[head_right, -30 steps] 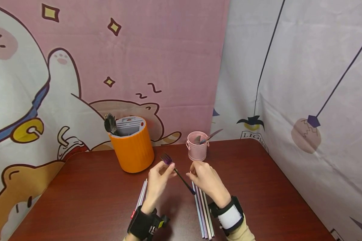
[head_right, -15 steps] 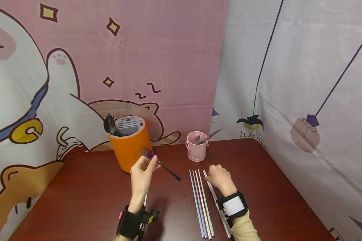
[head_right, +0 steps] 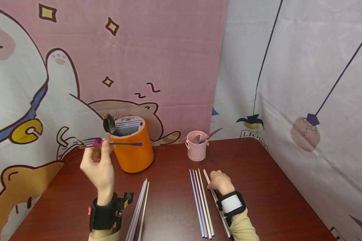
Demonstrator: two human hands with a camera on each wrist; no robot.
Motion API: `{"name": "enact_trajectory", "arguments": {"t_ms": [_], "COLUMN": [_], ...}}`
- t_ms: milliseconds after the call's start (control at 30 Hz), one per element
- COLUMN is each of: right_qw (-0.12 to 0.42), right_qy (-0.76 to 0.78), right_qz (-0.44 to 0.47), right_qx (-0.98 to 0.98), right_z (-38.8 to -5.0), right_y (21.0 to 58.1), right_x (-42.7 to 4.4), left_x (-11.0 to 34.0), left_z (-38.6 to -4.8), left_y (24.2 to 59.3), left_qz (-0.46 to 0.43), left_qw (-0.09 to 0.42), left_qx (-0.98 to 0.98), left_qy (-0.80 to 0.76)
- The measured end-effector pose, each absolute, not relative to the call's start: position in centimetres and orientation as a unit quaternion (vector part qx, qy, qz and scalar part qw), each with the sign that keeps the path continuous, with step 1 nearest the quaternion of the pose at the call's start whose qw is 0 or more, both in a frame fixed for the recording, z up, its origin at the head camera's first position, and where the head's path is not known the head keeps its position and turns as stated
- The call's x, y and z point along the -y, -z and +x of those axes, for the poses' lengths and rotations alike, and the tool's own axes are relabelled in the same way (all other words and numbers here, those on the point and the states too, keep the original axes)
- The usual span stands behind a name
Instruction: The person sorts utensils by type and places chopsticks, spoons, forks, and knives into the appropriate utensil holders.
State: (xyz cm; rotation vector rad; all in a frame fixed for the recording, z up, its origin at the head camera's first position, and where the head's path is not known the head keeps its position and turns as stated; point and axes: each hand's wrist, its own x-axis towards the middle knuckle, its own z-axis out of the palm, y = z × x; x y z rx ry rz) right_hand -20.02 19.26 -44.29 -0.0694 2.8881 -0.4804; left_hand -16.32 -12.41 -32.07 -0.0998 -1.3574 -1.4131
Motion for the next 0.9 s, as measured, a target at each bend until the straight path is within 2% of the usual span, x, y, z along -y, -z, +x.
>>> {"name": "enact_trajectory", "arguments": {"t_ms": [100, 233, 567, 900], "right_qw": [0.117, 0.119, 0.129, 0.108], "right_qy": [0.158, 0.157, 0.171, 0.152], "right_qz": [-0.024, -0.02, -0.005, -0.018], "right_qx": [-0.98, -0.98, -0.977, -0.982], "right_z": [-20.1, -20.0, -19.6, -19.5], "right_y": [44.4, 44.5, 44.4, 44.4], "right_x": [-19.3, -19.4, -19.4, -18.8], "left_x": [13.6, 15.2, 17.9, 18.8], "left_z": [-16.8, -17.9, -21.5, -23.7], "left_y": [30.9, 30.1, 31.8, 33.1], "left_qz": [-0.028, -0.001, 0.03, 0.032], "left_qw": [0.614, 0.648, 0.629, 0.603], "left_qx": [0.557, 0.549, 0.593, 0.658], "left_qy": [0.559, 0.528, 0.502, 0.451]}}
